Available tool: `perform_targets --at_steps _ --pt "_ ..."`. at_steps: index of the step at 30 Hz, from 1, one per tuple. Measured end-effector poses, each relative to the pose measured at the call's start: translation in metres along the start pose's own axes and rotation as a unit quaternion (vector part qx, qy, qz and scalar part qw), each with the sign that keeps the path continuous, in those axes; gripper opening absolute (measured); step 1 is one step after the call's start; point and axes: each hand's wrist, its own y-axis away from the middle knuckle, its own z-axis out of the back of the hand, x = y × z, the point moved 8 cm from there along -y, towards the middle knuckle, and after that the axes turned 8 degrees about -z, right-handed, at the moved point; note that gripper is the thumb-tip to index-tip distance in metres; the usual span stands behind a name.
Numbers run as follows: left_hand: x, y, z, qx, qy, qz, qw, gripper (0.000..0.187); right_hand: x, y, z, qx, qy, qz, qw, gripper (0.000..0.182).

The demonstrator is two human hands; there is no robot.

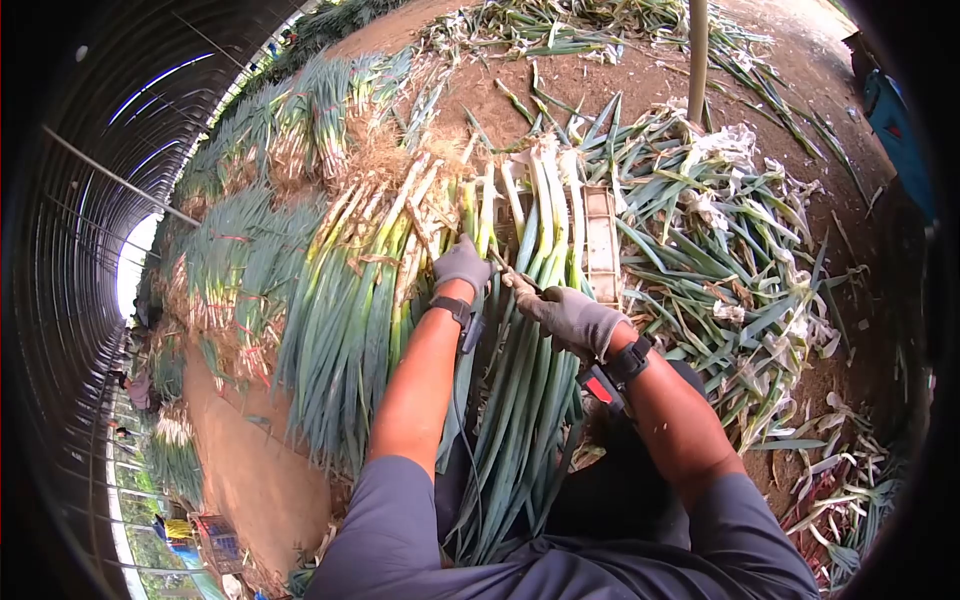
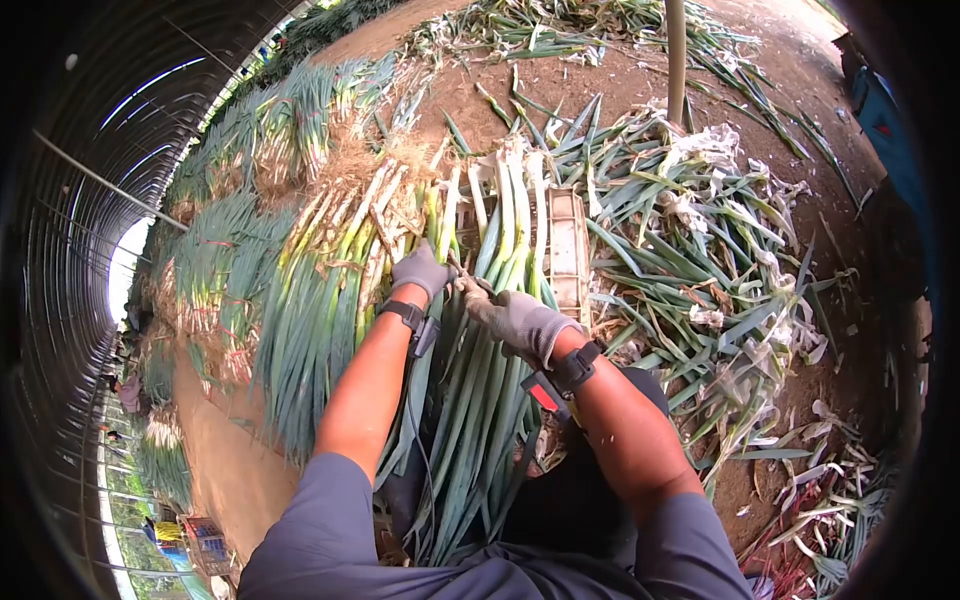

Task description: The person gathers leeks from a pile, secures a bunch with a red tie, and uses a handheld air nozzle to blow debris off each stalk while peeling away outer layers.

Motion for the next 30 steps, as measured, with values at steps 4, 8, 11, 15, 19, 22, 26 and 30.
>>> perform_targets --at_steps 4,8,11,15,19,22,26,30 --pt "-0.002 -0.005 0.013 0.031 -0.010 -0.029 0.999 0.066 0.012 0.003 0.003 -0.030 -0.035 -0.005 0.999 0.069" --pt "-0.005 0.004 0.029 0.049 0.087 -0.051 0.994 0.075 0.013 -0.005 0.007 -0.045 -0.062 0.004 0.997 0.072" --pt "-0.001 0.015 0.027 0.046 0.174 -0.080 0.980 0.071 0.009 -0.017 0.009 -0.048 -0.099 0.004 0.994 0.072" --pt "0.009 0.021 0.001 0.048 0.267 -0.127 0.954 0.065 0.012 -0.018 0.008 -0.056 -0.071 0.009 0.996 0.077" --pt "0.018 0.048 -0.008 -0.013 0.295 -0.126 0.947 0.069 0.011 -0.019 0.004 -0.052 -0.065 0.015 0.996 0.074" --pt "0.011 0.081 0.000 0.005 0.350 -0.117 0.929 0.073 0.007 -0.025 0.004 -0.049 -0.058 -0.001 0.997 0.066" --pt "0.025 0.103 -0.023 -0.018 0.321 -0.108 0.941 0.071 0.015 -0.018 -0.008 -0.013 -0.077 -0.002 0.997 0.062" --pt "0.031 0.124 -0.032 -0.035 0.366 -0.107 0.924 0.072 0.036 0.007 -0.018 -0.015 -0.093 0.013 0.995 0.047"
